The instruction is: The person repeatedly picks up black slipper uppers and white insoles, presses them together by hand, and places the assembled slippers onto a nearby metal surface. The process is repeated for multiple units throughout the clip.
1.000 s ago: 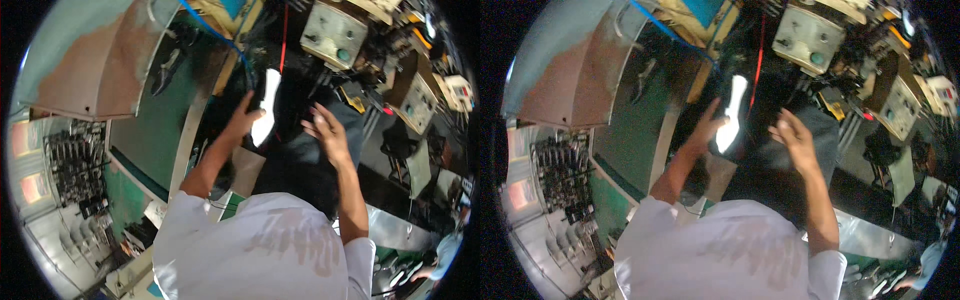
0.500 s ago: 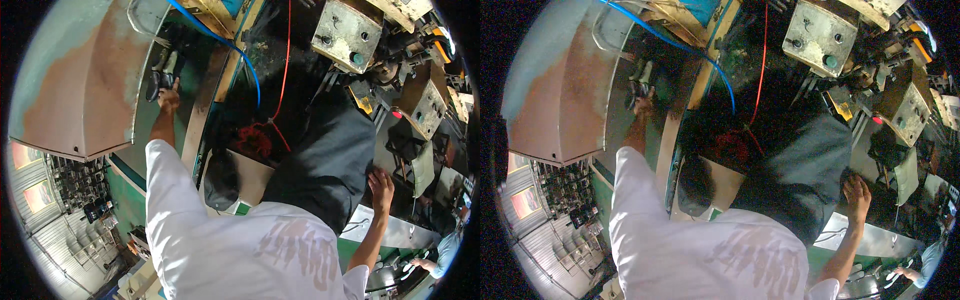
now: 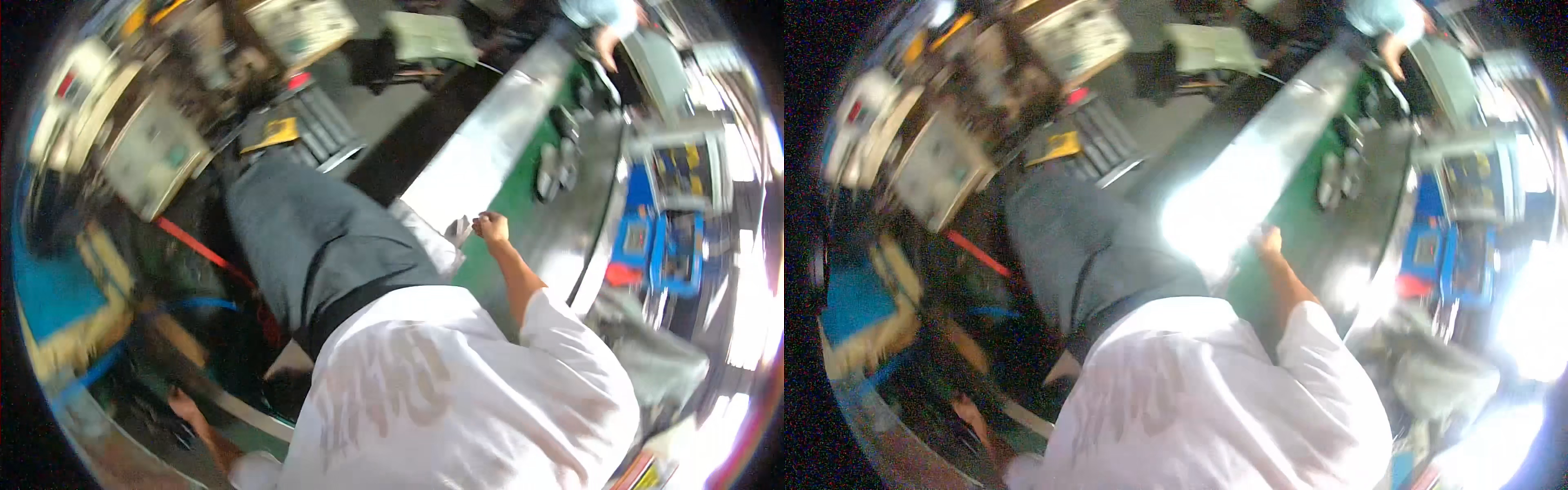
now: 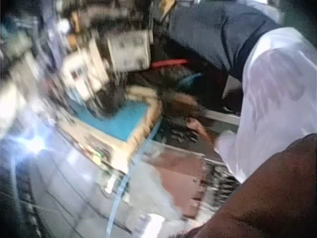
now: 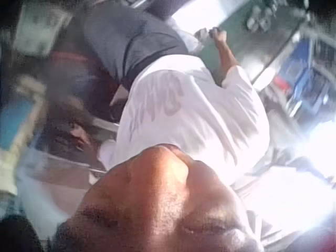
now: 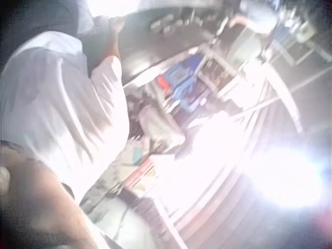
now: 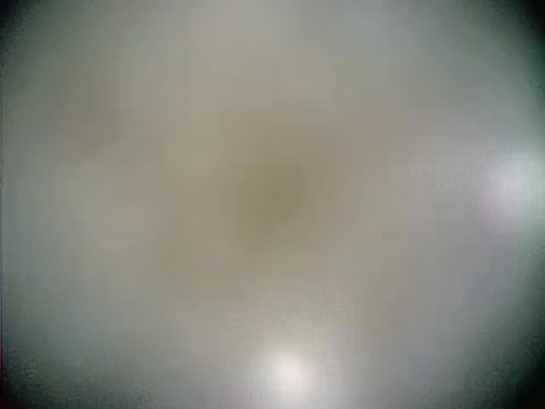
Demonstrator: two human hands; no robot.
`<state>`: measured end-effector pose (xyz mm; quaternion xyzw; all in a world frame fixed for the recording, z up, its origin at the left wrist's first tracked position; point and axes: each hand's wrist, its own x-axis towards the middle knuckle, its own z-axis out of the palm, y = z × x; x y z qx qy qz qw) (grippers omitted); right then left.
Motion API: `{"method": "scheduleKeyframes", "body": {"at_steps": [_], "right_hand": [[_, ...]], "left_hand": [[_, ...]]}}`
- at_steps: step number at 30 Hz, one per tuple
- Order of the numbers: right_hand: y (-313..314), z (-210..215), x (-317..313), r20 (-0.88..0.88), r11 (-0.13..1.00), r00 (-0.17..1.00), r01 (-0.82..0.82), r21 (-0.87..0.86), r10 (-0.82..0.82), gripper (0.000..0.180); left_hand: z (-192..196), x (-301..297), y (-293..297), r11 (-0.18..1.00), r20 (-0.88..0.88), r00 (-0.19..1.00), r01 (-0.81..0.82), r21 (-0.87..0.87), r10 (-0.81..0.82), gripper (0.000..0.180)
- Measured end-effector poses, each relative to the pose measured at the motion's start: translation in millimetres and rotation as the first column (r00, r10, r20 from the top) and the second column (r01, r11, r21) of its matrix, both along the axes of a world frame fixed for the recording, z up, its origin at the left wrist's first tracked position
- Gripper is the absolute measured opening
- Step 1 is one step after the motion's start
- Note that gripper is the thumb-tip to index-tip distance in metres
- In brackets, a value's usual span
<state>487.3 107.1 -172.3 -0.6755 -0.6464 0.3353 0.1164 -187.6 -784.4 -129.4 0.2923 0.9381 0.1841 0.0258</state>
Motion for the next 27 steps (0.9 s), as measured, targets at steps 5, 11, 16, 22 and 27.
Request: {"method": "scheduleKeyframes", "body": {"at_steps": [5, 11, 16, 22, 27], "right_hand": [[-73.2, -22.0, 164.8, 0.529, 0.899, 0.751, 0.436, 0.053, -0.395, 0.028], [-11.1, 10.8, 229.6, 0.350, 0.721, 0.639, 0.663, 0.201, -0.685, 0.039], [143.1, -2.5, 210.2, 0.293, 0.857, 0.828, 0.366, 0.364, -0.478, 0.046], [199.1, -1.6, 150.4, 0.332, 0.900, 0.845, 0.339, 0.273, -0.419, 0.055], [114.2, -9.8, 154.2, 0.329, 0.935, 0.910, 0.141, 0.325, -0.251, 0.056]], "left_hand": [[-25.4, 78.9, 178.5, 0.798, 0.421, 0.866, -0.447, 0.404, 0.272, 0.039], [59.6, 164.7, 435.1, 0.775, 0.632, 0.765, -0.472, 0.420, 0.123, 0.033], [77.9, 116.7, 466.6, 0.921, 0.511, 0.851, -0.287, 0.262, 0.120, 0.030], [109.1, 101.6, 524.0, 0.914, 0.486, 0.868, -0.113, 0.390, -0.101, 0.027], [101.4, 125.6, 561.5, 0.910, 0.523, 0.822, -0.016, 0.414, -0.224, 0.025]]}}
